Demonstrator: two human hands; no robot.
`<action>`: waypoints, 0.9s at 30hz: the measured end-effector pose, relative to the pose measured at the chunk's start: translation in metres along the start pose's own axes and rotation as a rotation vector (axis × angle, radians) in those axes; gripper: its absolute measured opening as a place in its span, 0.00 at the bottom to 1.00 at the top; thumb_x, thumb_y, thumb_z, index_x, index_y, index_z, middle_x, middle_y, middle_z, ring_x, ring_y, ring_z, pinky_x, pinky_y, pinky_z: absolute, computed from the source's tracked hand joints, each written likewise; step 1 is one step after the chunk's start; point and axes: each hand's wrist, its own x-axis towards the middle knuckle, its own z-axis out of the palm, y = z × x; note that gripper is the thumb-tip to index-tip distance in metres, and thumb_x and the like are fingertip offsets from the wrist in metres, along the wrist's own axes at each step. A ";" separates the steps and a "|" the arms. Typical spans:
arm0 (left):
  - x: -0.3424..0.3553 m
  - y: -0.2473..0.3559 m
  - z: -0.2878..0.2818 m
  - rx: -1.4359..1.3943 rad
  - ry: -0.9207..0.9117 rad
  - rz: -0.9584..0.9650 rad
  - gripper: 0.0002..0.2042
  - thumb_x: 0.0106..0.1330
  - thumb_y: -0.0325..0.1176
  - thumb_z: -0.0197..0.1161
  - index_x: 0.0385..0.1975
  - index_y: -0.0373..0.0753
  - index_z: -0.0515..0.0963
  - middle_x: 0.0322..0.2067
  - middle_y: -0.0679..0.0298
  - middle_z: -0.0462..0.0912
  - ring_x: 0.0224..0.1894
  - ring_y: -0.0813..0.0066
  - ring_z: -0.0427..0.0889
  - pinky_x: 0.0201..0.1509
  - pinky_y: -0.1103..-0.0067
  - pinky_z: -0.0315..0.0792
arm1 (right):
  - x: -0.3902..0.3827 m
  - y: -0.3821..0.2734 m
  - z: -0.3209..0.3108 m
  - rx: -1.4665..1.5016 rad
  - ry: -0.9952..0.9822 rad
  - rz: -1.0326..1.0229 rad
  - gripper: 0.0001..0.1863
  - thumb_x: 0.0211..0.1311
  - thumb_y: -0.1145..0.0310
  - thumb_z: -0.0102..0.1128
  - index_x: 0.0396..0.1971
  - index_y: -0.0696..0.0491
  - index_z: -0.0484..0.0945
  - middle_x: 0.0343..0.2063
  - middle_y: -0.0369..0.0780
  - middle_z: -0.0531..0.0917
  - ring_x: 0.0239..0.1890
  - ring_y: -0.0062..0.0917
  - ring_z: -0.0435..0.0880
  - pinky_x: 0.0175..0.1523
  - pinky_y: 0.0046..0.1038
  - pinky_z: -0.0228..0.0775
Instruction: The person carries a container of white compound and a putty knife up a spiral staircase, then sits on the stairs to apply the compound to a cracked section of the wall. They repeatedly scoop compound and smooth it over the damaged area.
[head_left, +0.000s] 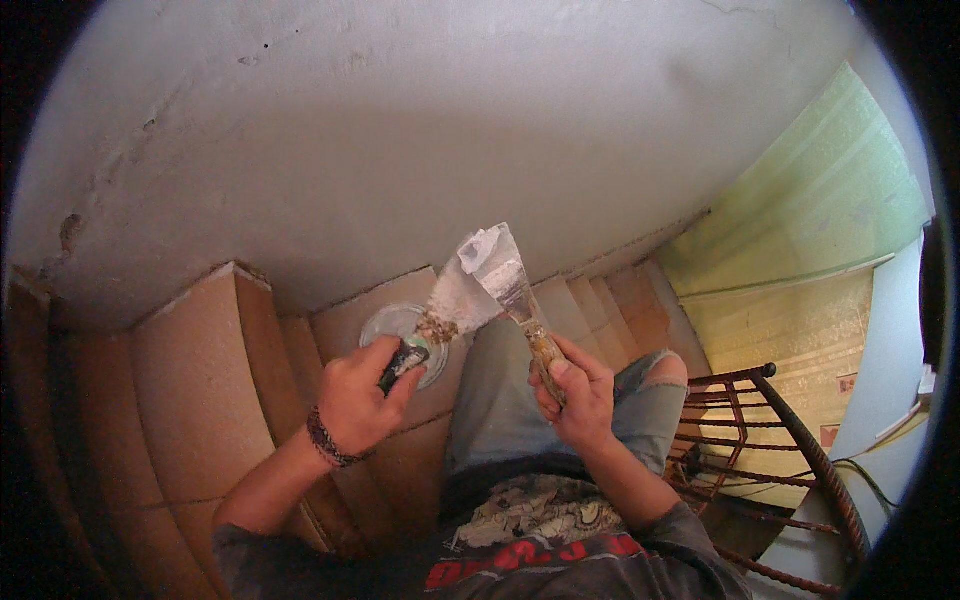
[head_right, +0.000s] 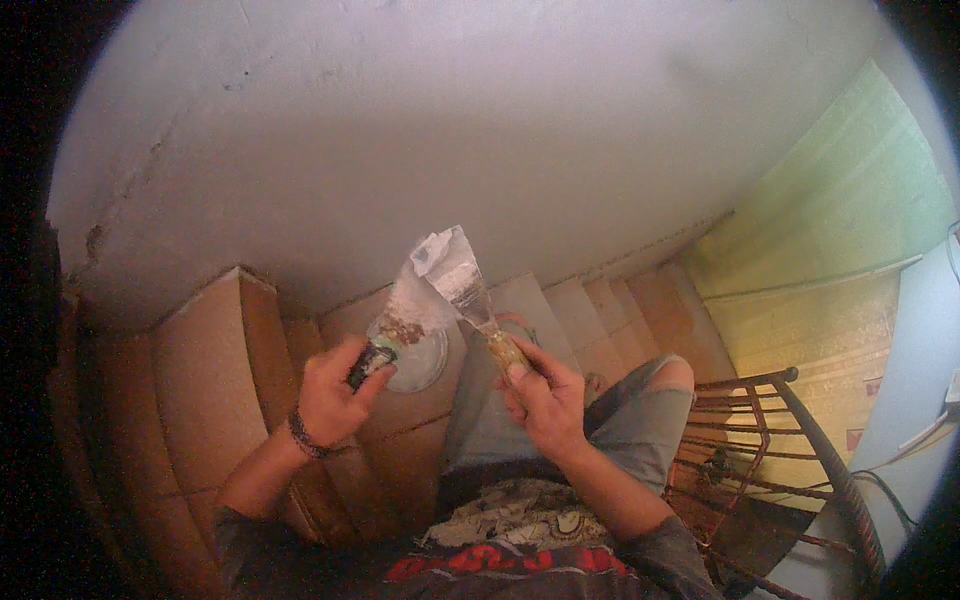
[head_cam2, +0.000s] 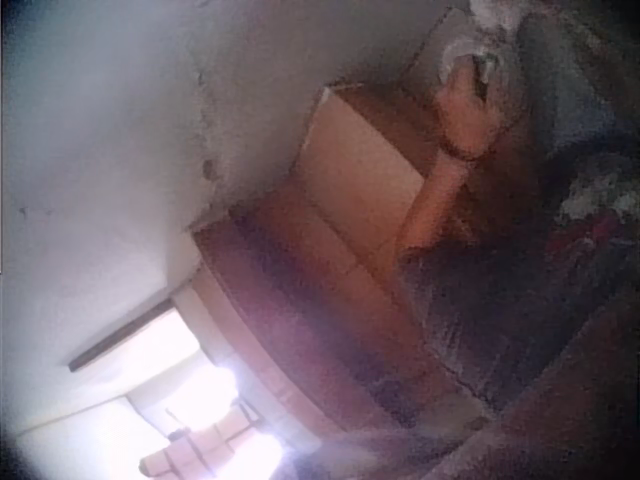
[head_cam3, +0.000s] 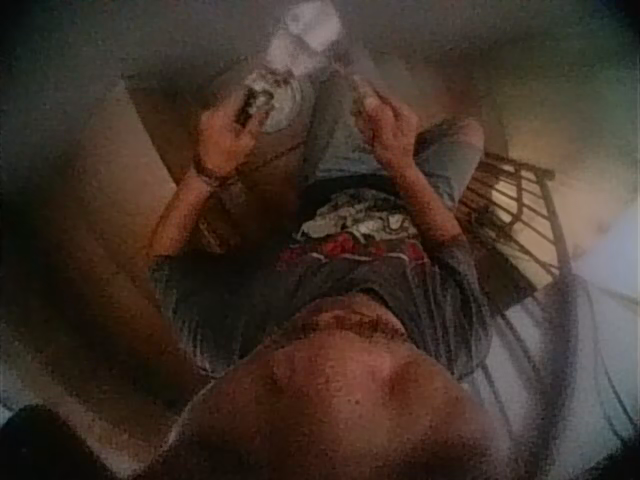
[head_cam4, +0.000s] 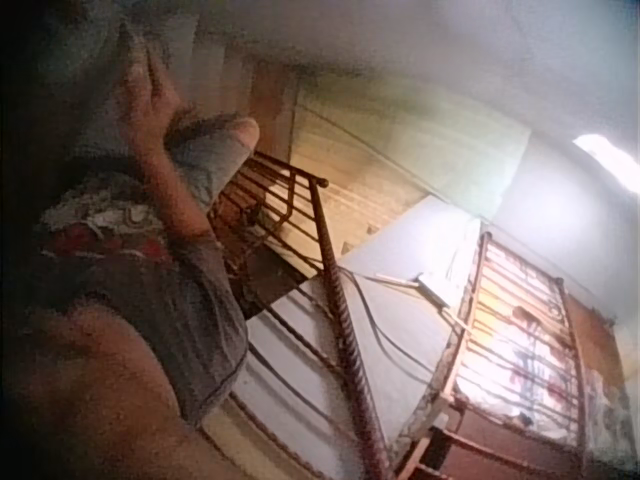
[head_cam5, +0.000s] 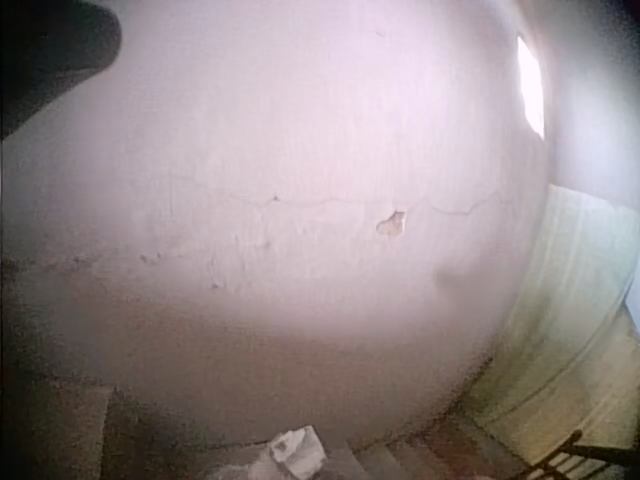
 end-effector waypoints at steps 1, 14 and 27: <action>-0.004 0.001 0.004 0.063 -0.005 0.013 0.12 0.57 0.33 0.66 0.35 0.34 0.74 0.26 0.48 0.79 0.27 0.47 0.80 0.30 0.66 0.73 | 0.000 -0.002 0.001 0.015 -0.005 0.017 0.23 0.64 0.65 0.49 0.55 0.63 0.69 0.25 0.42 0.77 0.14 0.15 0.66 0.17 0.17 0.56; 0.017 -0.048 0.000 -0.278 0.308 -0.378 0.12 0.55 0.30 0.68 0.31 0.29 0.75 0.25 0.65 0.78 0.28 0.81 0.73 0.33 0.79 0.69 | 0.088 -0.094 -0.012 0.495 -0.139 -0.090 0.17 0.71 0.60 0.41 0.50 0.54 0.68 0.33 0.36 0.74 0.22 0.14 0.66 0.19 0.15 0.55; 0.021 -0.052 0.019 -0.324 0.517 -0.283 0.08 0.57 0.25 0.66 0.30 0.31 0.72 0.23 0.68 0.76 0.26 0.84 0.71 0.29 0.82 0.68 | 0.249 -0.109 0.051 -0.157 0.452 -0.863 0.27 0.72 0.62 0.43 0.66 0.55 0.57 0.43 0.42 0.72 0.38 0.25 0.72 0.43 0.28 0.68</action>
